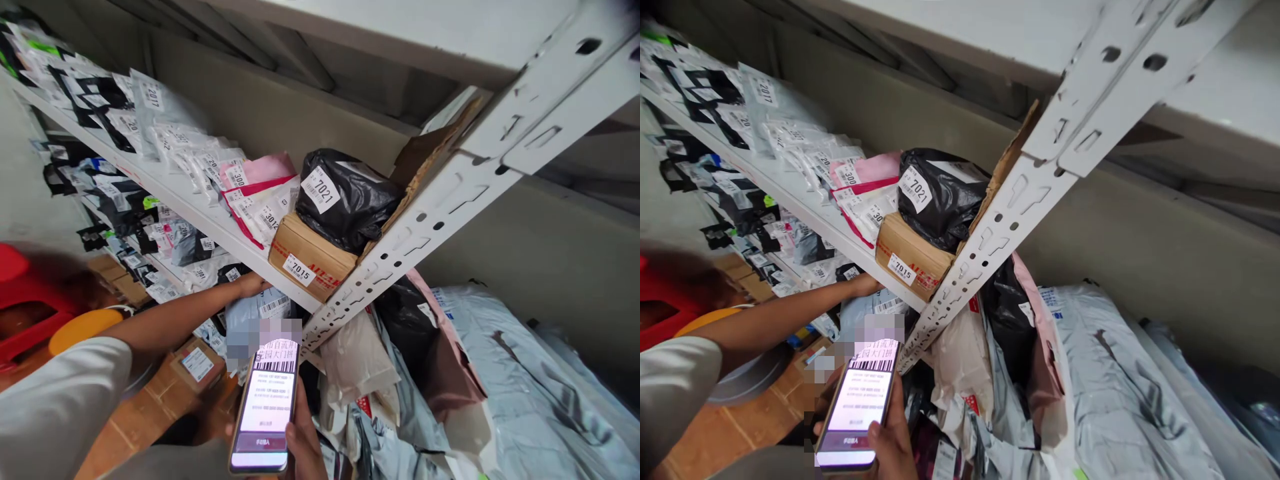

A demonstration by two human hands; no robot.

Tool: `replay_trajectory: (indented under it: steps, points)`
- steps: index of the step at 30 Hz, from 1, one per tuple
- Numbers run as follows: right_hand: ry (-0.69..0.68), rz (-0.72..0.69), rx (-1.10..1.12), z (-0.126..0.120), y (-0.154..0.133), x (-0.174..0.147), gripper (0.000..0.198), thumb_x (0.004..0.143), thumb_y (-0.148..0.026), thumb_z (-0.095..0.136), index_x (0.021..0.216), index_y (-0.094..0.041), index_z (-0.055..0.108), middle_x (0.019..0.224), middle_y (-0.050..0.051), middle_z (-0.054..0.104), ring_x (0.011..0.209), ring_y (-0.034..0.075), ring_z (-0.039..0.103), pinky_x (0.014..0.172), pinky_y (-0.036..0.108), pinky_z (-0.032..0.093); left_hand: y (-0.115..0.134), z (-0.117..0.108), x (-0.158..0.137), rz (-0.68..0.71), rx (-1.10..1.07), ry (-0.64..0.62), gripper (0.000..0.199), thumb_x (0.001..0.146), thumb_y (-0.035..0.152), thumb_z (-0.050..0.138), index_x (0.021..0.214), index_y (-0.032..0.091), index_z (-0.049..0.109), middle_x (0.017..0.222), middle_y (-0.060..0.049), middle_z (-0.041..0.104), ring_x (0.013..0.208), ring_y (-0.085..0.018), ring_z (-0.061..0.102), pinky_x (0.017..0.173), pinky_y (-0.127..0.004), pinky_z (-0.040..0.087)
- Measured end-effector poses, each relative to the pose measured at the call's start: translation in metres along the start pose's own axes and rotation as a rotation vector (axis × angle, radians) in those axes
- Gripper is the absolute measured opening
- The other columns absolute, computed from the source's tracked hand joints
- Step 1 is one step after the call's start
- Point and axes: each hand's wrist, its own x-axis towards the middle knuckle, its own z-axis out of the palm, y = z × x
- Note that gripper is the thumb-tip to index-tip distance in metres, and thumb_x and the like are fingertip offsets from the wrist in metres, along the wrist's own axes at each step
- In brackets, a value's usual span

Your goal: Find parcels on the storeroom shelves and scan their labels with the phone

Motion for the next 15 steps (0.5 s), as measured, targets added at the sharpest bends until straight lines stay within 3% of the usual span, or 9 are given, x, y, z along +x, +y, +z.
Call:
replay_trajectory:
  steps: [4, 7, 11, 15]
  points:
    - [-0.018, 0.104, 0.187, 0.004, 0.005, -0.005, 0.094, 0.057, -0.044, 0.082, 0.139, -0.029, 0.039, 0.113, 0.009, 0.071, 0.102, 0.034, 0.067, 0.073, 0.051, 0.059, 0.003, -0.006, -0.029, 0.018, -0.061, -0.015, 0.041, 0.088, 0.056, 0.048, 0.089, 0.016, 0.057, 0.084, -0.003, 0.060, 0.079, -0.018, 0.056, 0.076, -0.034, 0.046]
    - [0.033, 0.052, 0.186, 0.009, 0.011, -0.003, 0.086, 0.062, -0.042, 0.079, 0.137, -0.028, 0.040, 0.113, 0.010, 0.071, 0.098, 0.032, 0.069, 0.068, 0.049, 0.060, 0.005, -0.017, -0.056, 0.023, -0.109, -0.041, 0.046, 0.084, 0.064, 0.044, 0.073, 0.019, 0.046, 0.065, 0.004, 0.045, 0.065, -0.014, 0.045, 0.066, -0.028, 0.038]
    - [0.088, -0.073, 0.046, 0.004, 0.015, 0.000, 0.075, 0.067, -0.053, 0.073, 0.132, -0.027, 0.049, 0.111, 0.010, 0.071, 0.098, 0.031, 0.069, 0.070, 0.045, 0.061, 0.009, -0.039, -0.086, -0.007, -0.200, -0.105, 0.053, 0.079, 0.072, 0.042, 0.065, 0.021, 0.036, 0.063, 0.005, 0.034, 0.062, -0.013, 0.036, 0.062, -0.026, 0.033]
    - [0.150, -0.133, -0.064, -0.014, 0.015, 0.001, 0.079, 0.066, -0.069, 0.066, 0.129, -0.022, 0.054, 0.101, 0.012, 0.074, 0.095, 0.033, 0.070, 0.078, 0.044, 0.059, 0.019, -0.057, -0.104, -0.057, -0.301, -0.183, 0.056, 0.076, 0.075, 0.043, 0.064, 0.021, 0.035, 0.063, 0.005, 0.031, 0.062, -0.012, 0.034, 0.059, -0.025, 0.032]
